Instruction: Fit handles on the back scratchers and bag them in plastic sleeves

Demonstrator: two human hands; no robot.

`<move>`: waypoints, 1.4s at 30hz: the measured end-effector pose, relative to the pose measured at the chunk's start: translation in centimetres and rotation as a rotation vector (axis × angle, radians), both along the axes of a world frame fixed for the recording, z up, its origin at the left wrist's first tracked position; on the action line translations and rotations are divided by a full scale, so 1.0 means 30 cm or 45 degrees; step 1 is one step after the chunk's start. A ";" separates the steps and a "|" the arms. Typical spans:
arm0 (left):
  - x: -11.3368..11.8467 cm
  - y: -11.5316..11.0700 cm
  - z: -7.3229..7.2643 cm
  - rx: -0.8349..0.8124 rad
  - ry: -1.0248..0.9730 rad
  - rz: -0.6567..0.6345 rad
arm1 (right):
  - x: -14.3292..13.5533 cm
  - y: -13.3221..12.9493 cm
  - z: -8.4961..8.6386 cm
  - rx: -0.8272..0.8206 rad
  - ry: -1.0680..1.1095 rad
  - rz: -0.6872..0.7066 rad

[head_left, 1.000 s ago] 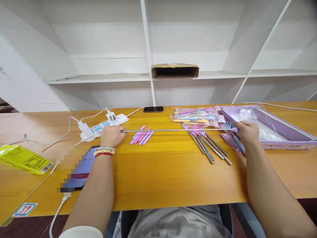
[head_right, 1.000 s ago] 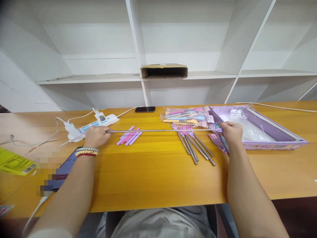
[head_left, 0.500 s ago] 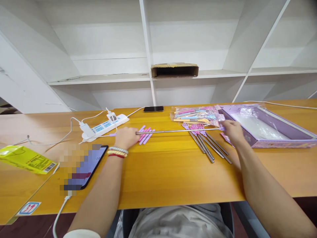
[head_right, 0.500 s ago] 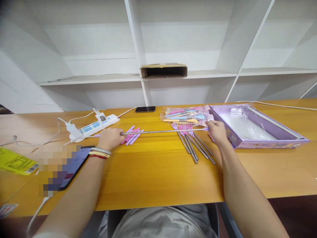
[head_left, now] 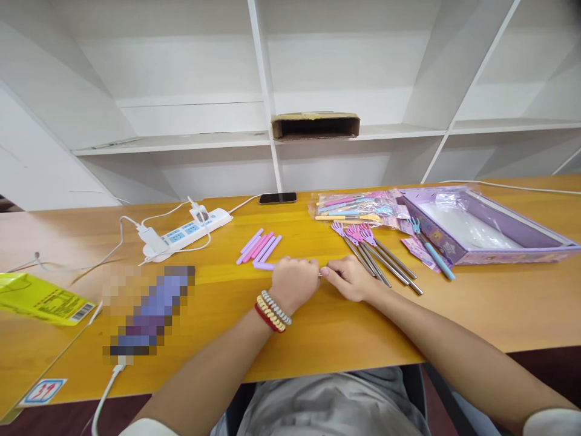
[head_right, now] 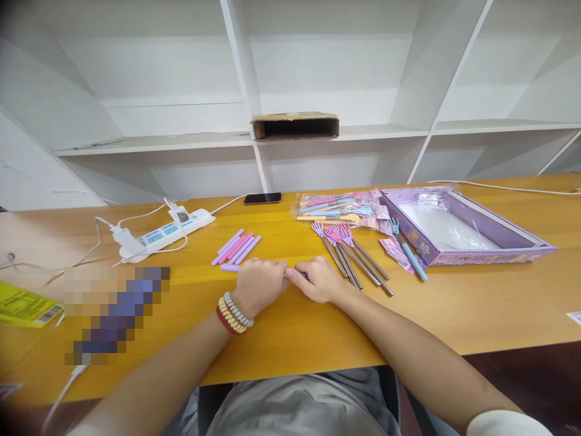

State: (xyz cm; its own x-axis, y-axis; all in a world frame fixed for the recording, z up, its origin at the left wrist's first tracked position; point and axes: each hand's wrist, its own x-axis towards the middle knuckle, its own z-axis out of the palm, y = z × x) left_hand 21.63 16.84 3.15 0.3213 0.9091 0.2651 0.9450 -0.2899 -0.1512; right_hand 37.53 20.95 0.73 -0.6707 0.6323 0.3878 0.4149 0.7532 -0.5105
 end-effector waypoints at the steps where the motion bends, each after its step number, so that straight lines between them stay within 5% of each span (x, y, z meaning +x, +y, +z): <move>1: 0.000 0.004 -0.002 0.010 -0.012 -0.013 | 0.001 0.002 0.002 0.019 -0.012 -0.009; 8: -0.023 0.022 -0.002 0.107 -0.114 -0.147 | 0.061 0.069 0.000 0.121 -0.072 -0.036; 15: -0.099 0.052 0.002 0.066 -0.121 0.006 | 0.138 0.162 -0.011 0.352 0.026 -0.245; 24: -0.080 0.039 -0.008 -0.100 -0.277 -0.314 | 0.152 0.207 -0.028 0.490 0.232 -0.645; 29: -0.042 0.042 -0.048 -0.126 -0.353 -0.251 | 0.124 0.177 -0.013 0.162 0.411 -0.790; 36: -0.027 0.048 -0.076 -0.114 -0.458 -0.203 | 0.058 0.141 -0.010 -0.762 0.960 -0.261; 42: -0.032 0.045 -0.066 -0.206 -0.480 -0.274 | 0.026 0.114 -0.017 -1.192 0.889 -0.053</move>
